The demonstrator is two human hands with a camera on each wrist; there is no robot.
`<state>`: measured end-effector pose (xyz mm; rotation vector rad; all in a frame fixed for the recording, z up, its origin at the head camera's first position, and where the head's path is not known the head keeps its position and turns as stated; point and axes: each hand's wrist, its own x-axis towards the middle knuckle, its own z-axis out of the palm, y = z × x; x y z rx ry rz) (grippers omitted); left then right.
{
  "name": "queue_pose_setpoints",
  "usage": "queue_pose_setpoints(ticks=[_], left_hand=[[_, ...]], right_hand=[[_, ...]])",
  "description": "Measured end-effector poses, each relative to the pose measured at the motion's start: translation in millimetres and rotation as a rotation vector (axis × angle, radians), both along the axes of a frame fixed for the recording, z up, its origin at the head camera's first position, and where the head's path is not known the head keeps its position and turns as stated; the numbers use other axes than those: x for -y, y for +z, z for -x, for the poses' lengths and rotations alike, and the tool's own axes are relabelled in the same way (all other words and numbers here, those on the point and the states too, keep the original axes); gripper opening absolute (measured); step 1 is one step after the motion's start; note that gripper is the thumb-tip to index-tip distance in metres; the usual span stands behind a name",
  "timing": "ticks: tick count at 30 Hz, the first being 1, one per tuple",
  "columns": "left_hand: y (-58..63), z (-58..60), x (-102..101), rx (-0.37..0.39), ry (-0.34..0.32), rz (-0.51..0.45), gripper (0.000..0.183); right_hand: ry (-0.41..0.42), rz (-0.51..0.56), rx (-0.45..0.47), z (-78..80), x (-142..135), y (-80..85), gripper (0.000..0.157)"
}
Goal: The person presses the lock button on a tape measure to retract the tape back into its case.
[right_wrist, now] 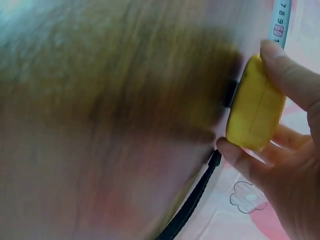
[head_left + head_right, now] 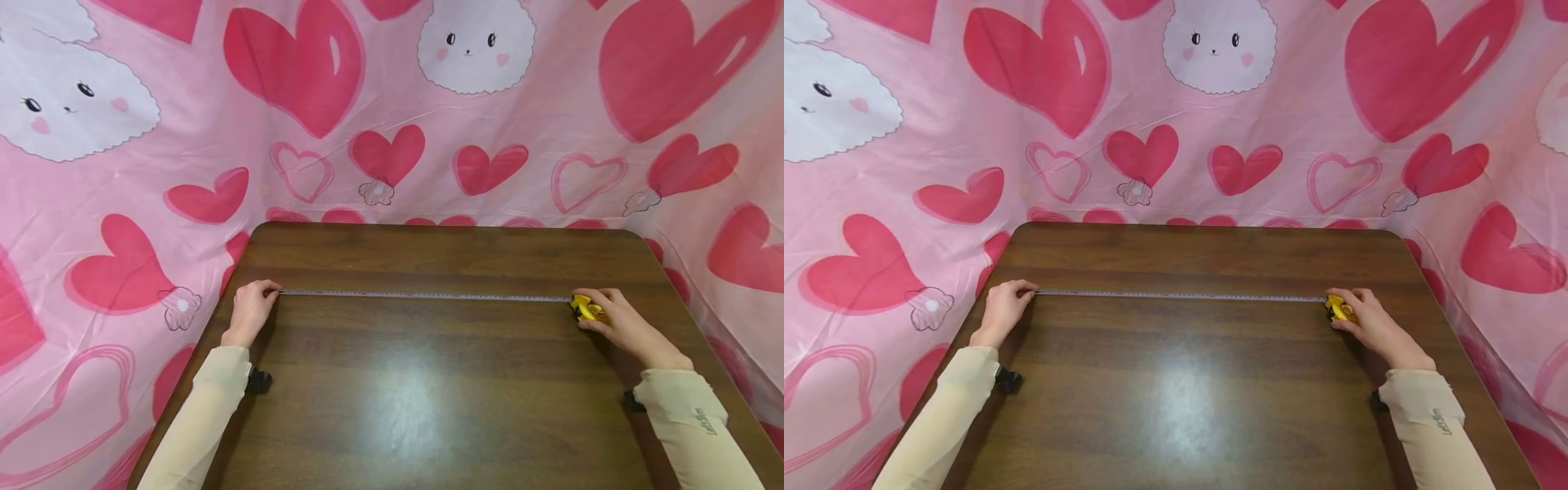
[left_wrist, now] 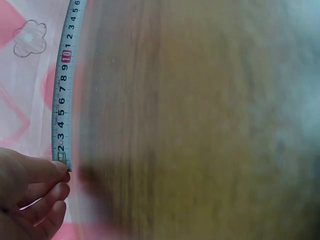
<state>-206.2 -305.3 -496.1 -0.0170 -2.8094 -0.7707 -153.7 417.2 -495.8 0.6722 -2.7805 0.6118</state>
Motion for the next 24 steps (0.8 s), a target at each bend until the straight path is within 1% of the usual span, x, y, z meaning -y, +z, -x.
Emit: queue_pose_setpoints(ticks=[7, 13, 18, 22, 24], left_hand=[[0.3, -1.4, 2.9, -0.008, 0.003, -0.013, 0.012], [1.4, -3.1, 3.1, -0.017, -0.002, -0.015, 0.011], [4.8, -4.5, 5.0, 0.004, -0.007, -0.013, 0.01], [9.1, -3.1, 6.9, 0.021, -0.031, -0.004, 0.011], [11.1, -2.6, 8.0, 0.027, -0.043, 0.004, 0.011]], right_hand=[[0.07, 0.019, -0.08, -1.1, -2.7, -2.2, 0.071], [0.079, 0.015, -0.103, -4.3, -2.1, -2.8, 0.063], [0.108, 0.043, -0.136, -4.3, -2.6, 1.2, 0.054], [0.141, 0.066, -0.18, -1.5, -4.2, 5.1, 0.038], [0.147, 0.065, -0.191, -0.5, -4.7, 5.6, 0.033]])
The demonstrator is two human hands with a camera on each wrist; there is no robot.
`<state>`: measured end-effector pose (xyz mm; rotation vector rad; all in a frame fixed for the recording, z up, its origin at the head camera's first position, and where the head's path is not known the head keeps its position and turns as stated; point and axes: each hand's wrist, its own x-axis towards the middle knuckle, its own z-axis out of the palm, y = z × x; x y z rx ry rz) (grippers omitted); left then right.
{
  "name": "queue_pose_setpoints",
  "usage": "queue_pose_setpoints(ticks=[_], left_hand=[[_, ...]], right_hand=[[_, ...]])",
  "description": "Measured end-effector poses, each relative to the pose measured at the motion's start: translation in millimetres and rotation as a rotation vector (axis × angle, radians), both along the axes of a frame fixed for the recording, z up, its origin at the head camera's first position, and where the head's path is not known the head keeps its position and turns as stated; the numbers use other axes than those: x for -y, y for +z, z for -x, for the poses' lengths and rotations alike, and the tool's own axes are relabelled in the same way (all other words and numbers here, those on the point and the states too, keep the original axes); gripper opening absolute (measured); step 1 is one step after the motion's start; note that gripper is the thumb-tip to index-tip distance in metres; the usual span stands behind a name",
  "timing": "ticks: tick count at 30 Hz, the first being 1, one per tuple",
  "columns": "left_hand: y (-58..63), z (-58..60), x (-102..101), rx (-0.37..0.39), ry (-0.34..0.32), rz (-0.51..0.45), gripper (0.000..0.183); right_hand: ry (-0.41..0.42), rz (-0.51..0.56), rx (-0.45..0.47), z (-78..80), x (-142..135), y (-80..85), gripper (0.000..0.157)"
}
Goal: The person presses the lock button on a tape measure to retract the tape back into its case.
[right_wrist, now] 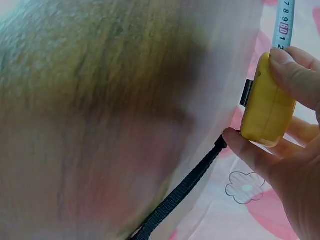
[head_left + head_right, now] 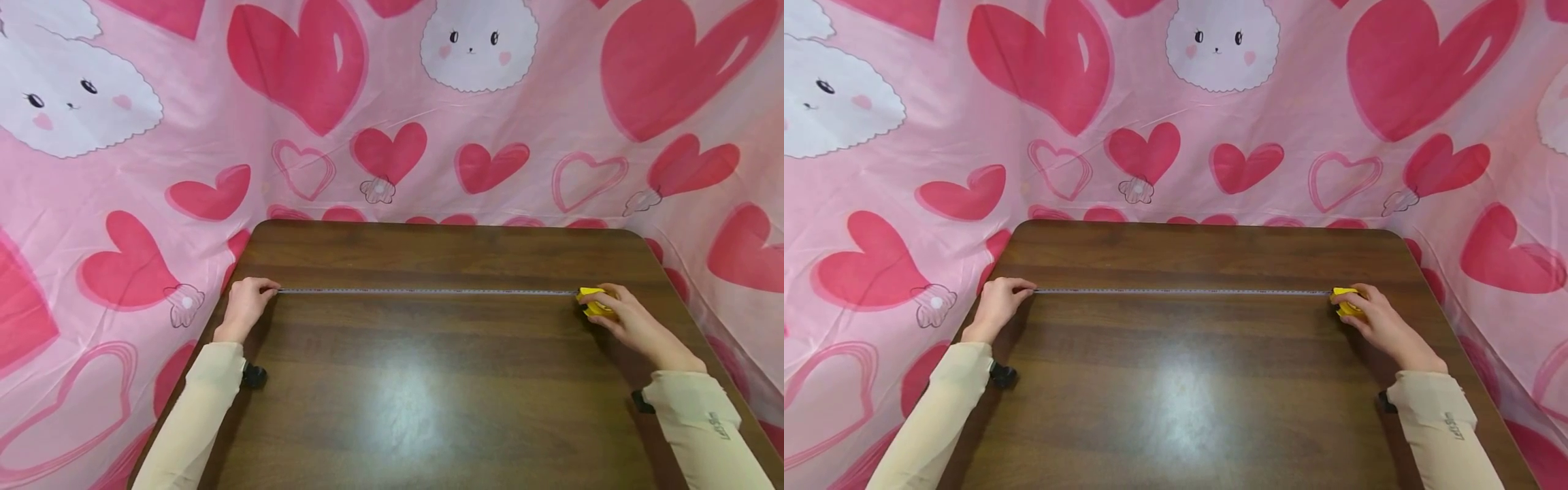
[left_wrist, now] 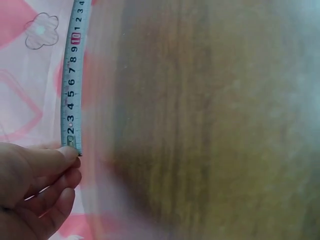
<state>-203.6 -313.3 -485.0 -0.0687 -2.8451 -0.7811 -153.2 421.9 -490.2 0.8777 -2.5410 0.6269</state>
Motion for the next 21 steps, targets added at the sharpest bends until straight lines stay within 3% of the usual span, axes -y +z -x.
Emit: queue_pose_setpoints(ticks=[4, 14, 21], left_hand=[[2.9, 0.4, 1.0, 0.014, -0.023, 0.02, 0.012], [8.0, 2.0, 5.4, 0.013, -0.079, 0.066, 0.01], [11.2, 4.8, 3.0, 0.007, -0.08, 0.075, 0.01]], right_hand=[[-0.013, -0.016, 0.001, -2.3, -0.3, -2.2, 0.031], [-0.041, -0.011, 0.044, -6.8, 2.7, -4.0, 0.045], [-0.056, -0.002, 0.067, -9.6, 2.3, -1.8, 0.048]])
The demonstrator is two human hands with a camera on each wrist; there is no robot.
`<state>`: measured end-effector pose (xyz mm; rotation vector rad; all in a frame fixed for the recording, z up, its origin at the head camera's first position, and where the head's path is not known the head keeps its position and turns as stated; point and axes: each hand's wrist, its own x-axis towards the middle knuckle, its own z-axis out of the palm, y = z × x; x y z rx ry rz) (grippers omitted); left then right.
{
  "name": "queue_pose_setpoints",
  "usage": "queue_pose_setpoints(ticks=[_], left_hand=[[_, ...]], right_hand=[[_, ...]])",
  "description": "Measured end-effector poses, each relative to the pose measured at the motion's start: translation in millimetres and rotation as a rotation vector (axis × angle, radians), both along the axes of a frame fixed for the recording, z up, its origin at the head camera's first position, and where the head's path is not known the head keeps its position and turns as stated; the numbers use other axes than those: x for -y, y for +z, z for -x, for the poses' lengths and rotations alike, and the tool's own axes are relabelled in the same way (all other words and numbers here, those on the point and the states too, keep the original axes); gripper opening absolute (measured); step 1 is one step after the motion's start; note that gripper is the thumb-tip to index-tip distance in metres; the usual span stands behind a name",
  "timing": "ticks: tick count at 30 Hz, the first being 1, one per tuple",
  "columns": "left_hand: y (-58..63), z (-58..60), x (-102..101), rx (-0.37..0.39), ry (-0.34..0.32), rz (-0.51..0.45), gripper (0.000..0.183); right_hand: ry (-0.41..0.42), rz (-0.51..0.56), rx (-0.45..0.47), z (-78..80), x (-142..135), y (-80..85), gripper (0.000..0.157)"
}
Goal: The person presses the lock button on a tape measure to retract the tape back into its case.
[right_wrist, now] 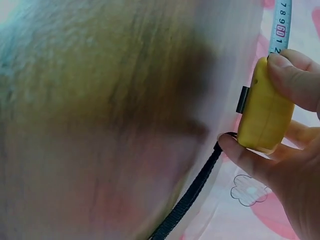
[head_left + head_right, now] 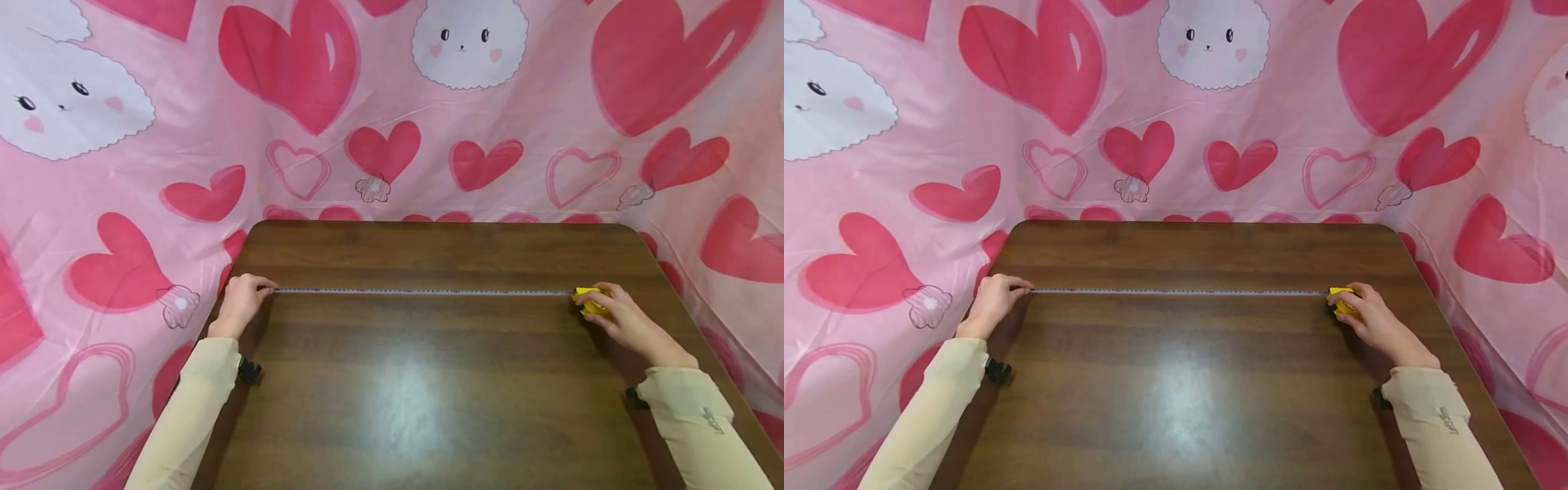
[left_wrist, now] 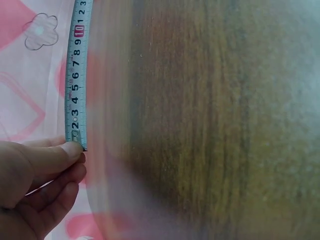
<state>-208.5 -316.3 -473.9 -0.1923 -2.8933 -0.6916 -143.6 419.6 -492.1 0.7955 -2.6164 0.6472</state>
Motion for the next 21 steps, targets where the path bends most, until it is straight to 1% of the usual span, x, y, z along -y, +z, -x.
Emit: queue_pose_setpoints(ticks=[8, 16, 21], left_hand=[[0.4, -0.4, -2.3, 0.003, 0.012, -0.006, 0.01], [1.2, 0.3, -6.4, 0.005, 0.007, -0.014, 0.01], [0.9, 0.2, -6.9, 0.007, 0.016, -0.016, 0.01]], right_hand=[[0.001, 0.002, -0.012, -0.9, 1.2, -3.4, 0.039], [-0.003, 0.009, -0.01, 1.7, 6.8, 3.3, 0.045], [-0.025, 0.016, 0.031, 0.7, 6.5, 8.5, 0.055]])
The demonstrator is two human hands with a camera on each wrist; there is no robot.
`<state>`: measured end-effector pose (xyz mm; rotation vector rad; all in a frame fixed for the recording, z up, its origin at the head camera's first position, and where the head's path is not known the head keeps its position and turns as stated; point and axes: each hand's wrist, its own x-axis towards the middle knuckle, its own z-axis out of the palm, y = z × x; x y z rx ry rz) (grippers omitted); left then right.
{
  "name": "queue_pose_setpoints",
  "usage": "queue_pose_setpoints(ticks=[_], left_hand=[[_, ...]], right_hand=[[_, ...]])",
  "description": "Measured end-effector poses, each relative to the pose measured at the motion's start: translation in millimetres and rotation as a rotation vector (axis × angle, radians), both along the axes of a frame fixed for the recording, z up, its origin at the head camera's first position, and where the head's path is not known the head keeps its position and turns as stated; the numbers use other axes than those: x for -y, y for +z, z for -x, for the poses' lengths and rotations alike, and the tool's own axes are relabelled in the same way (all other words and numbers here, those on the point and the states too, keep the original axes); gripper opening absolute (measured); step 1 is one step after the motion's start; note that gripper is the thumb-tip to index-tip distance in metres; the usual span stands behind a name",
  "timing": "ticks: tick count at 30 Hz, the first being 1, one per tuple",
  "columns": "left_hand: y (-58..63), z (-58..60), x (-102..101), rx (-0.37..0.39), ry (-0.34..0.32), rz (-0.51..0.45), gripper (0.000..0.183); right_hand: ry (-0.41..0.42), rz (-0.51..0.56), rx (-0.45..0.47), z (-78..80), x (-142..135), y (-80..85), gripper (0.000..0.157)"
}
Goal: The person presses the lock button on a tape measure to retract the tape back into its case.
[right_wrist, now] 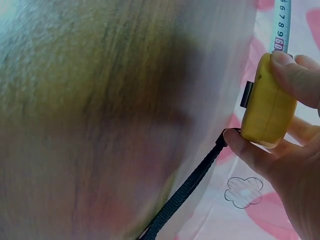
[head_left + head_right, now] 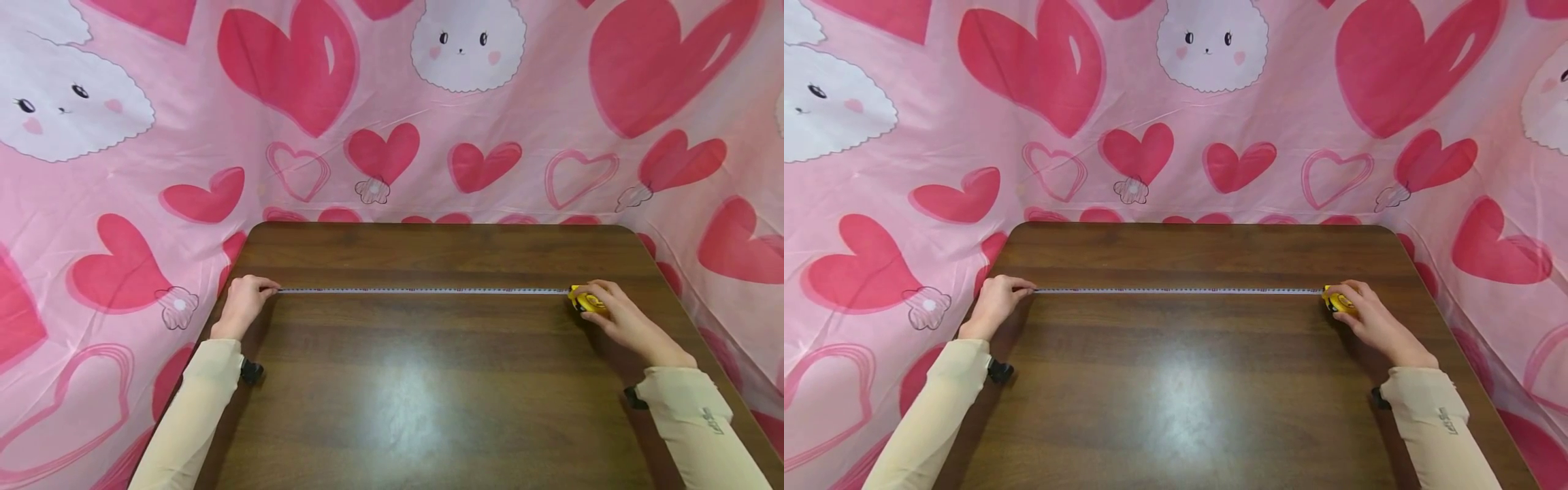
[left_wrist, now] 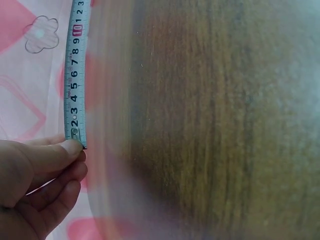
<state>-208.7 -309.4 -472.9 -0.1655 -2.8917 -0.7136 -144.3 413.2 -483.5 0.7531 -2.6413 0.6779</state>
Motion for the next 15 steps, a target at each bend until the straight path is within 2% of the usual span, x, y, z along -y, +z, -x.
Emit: queue_pose_setpoints(ticks=[7, 15], left_hand=[[-3.3, -0.9, -2.1, -0.001, -0.008, -0.017, 0.011], [-5.8, 0.3, -5.8, -0.002, -0.004, -0.031, 0.009]], right_hand=[[-0.009, -0.005, 0.053, -1.7, 0.2, 1.3, 0.076], [-0.024, -0.02, 0.075, -1.7, 0.3, -0.5, 0.073]])
